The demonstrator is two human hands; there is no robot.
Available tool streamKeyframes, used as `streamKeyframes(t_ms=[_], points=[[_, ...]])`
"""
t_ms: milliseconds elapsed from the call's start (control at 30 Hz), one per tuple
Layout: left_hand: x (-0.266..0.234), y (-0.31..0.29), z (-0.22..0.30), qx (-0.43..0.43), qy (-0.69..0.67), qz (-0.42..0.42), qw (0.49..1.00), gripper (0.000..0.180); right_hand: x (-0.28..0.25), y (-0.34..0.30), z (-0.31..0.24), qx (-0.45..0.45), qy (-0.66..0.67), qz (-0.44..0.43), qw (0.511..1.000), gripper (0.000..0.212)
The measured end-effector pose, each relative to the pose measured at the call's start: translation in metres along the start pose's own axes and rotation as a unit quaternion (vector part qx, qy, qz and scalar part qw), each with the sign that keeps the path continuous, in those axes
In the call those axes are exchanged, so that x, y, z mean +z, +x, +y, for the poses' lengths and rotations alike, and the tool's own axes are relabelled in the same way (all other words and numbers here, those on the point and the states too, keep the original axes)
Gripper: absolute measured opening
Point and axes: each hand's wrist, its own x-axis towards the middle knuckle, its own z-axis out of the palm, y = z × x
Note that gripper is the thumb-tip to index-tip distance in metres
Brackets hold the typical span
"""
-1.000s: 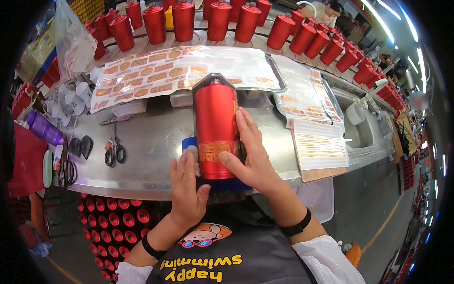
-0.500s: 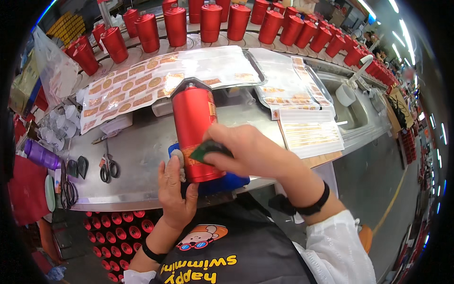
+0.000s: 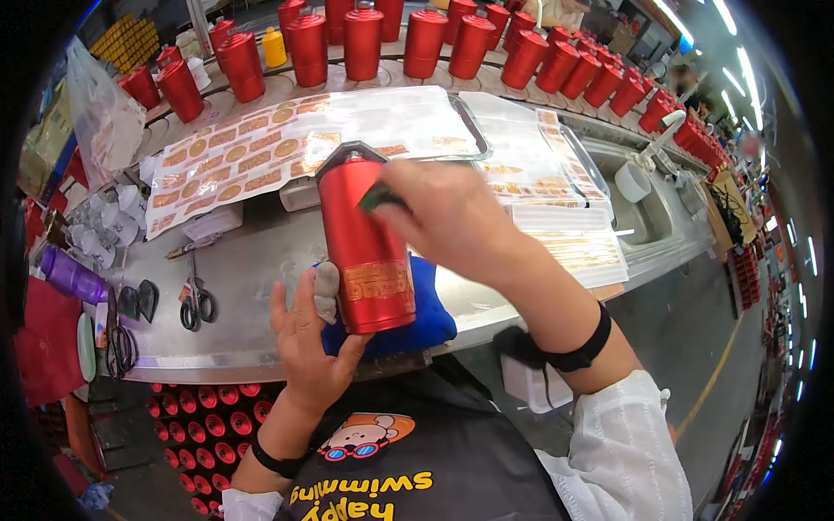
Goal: Applying decorative labels to red cylindrical containers on an assembly line.
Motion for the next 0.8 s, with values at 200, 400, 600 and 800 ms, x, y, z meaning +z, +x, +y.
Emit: streamKeyframes(t_ms=[200,400,600,800], points=[[0.006,-0.002,0.002,-0.045,-0.037,0.001,0.998,0.082,0.009,0.008,0.001,-0.004,-0.087,0.067,0.994,0.017],[0.010,0.007,-0.002,-0.005,0.030,-0.013,0.999,0.090,0.029,-0.034,-0.039,-0.176,-0.102,0.016,0.979,0.016],[0.016,0.000,-0.007,-0.030,-0.023,-0.033,0.999,0.087,0.042,-0.049,-0.023,-0.103,-0.064,0.140,0.983,0.024],[0.017,-0.005,-0.010,-0.032,-0.001,-0.040,0.999,0.085,0.042,-0.061,-0.027,0.115,0.269,0.156,0.943,0.018]])
